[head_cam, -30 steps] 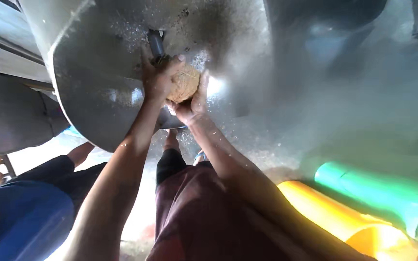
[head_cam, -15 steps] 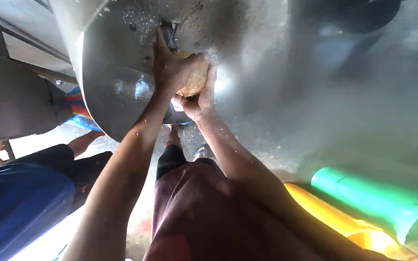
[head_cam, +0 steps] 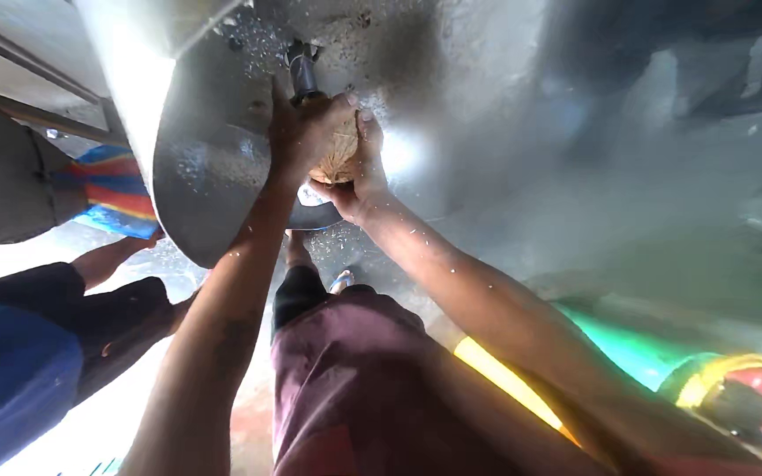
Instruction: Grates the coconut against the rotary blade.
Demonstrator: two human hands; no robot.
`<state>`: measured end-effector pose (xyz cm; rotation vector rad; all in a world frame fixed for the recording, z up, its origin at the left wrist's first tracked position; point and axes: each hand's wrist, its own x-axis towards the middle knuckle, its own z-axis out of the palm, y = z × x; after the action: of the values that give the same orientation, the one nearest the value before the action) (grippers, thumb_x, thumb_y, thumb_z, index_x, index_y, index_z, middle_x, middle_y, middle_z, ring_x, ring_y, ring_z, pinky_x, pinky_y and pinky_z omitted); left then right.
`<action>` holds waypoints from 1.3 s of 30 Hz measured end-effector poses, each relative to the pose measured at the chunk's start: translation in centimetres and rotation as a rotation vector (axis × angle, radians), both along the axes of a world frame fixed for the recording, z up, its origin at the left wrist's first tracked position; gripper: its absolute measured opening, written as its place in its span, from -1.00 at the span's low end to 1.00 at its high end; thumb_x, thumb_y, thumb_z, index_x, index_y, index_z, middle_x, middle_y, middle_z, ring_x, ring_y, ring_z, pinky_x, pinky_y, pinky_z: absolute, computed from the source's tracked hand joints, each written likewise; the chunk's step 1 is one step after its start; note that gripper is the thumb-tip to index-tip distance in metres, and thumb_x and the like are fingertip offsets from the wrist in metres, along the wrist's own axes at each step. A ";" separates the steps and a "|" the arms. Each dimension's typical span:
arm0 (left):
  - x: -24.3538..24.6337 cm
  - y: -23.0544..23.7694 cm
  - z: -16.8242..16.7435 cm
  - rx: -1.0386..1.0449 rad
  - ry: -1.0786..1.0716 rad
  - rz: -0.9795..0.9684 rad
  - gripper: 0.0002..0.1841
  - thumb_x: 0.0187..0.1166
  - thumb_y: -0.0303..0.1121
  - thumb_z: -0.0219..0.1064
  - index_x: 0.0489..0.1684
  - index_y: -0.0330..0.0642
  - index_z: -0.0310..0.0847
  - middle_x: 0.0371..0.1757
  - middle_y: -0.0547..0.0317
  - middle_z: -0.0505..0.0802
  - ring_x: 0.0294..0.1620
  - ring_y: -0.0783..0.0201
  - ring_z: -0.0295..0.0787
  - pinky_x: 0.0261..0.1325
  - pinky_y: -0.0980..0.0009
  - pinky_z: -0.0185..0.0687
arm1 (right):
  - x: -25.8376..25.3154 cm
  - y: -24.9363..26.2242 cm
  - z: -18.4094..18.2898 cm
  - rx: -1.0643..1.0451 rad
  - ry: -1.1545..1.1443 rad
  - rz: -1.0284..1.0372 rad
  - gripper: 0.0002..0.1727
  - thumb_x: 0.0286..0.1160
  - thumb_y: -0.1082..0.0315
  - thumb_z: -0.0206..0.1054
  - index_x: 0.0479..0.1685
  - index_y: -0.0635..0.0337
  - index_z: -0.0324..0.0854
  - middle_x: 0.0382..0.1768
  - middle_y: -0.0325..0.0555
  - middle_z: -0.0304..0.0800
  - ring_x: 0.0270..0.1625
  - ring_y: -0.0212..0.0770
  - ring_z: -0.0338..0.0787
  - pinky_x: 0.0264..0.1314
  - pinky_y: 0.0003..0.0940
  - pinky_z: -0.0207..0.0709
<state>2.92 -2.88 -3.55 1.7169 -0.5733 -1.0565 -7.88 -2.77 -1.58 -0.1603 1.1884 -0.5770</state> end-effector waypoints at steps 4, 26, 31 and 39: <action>0.0 0.3 -0.6 -0.066 0.103 0.031 0.29 0.14 0.06 0.67 0.87 -0.23 -0.21 0.32 -0.06 0.76 0.30 0.20 0.75 0.39 0.15 0.71 | -1.2 -0.9 -3.1 -0.055 -0.032 0.139 -0.09 0.27 -0.58 0.23 0.60 -0.29 0.33 0.42 0.00 0.59 0.38 0.09 0.65 0.23 0.19 0.64; 0.2 1.6 -2.2 -0.212 0.404 0.132 -0.12 0.43 -0.08 0.53 0.73 -0.23 0.15 0.20 0.02 0.80 0.14 0.27 0.81 0.26 0.23 0.77 | -0.2 -1.7 -4.3 -0.003 0.319 0.202 0.02 -0.03 -0.64 0.41 0.51 -0.29 0.43 0.32 0.04 0.66 0.31 0.13 0.71 0.14 0.29 0.65; 0.5 1.9 -2.4 -0.207 0.417 0.128 -0.25 0.47 -0.08 0.50 0.63 -0.22 0.31 0.17 0.03 0.81 0.14 0.25 0.81 0.25 0.21 0.77 | 1.3 -1.2 -2.1 0.051 0.412 0.213 0.00 0.13 -0.60 0.33 0.59 -0.25 0.35 0.42 0.02 0.59 0.43 0.11 0.63 0.29 0.29 0.58; 1.5 3.4 -5.2 -0.452 0.523 0.240 -0.73 0.70 -0.26 0.18 0.23 -0.17 0.49 -0.06 0.18 0.82 -0.01 0.32 0.80 0.16 0.26 0.76 | 2.9 0.2 -4.8 -0.247 0.450 0.188 -0.08 0.11 -0.29 0.63 0.49 -0.05 0.42 0.08 0.11 0.77 -0.04 0.09 0.84 -0.16 0.08 0.77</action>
<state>4.46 0.49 -8.79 1.0299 -0.2353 -1.0511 -4.96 -2.55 -6.36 -0.6322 1.5124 -0.5344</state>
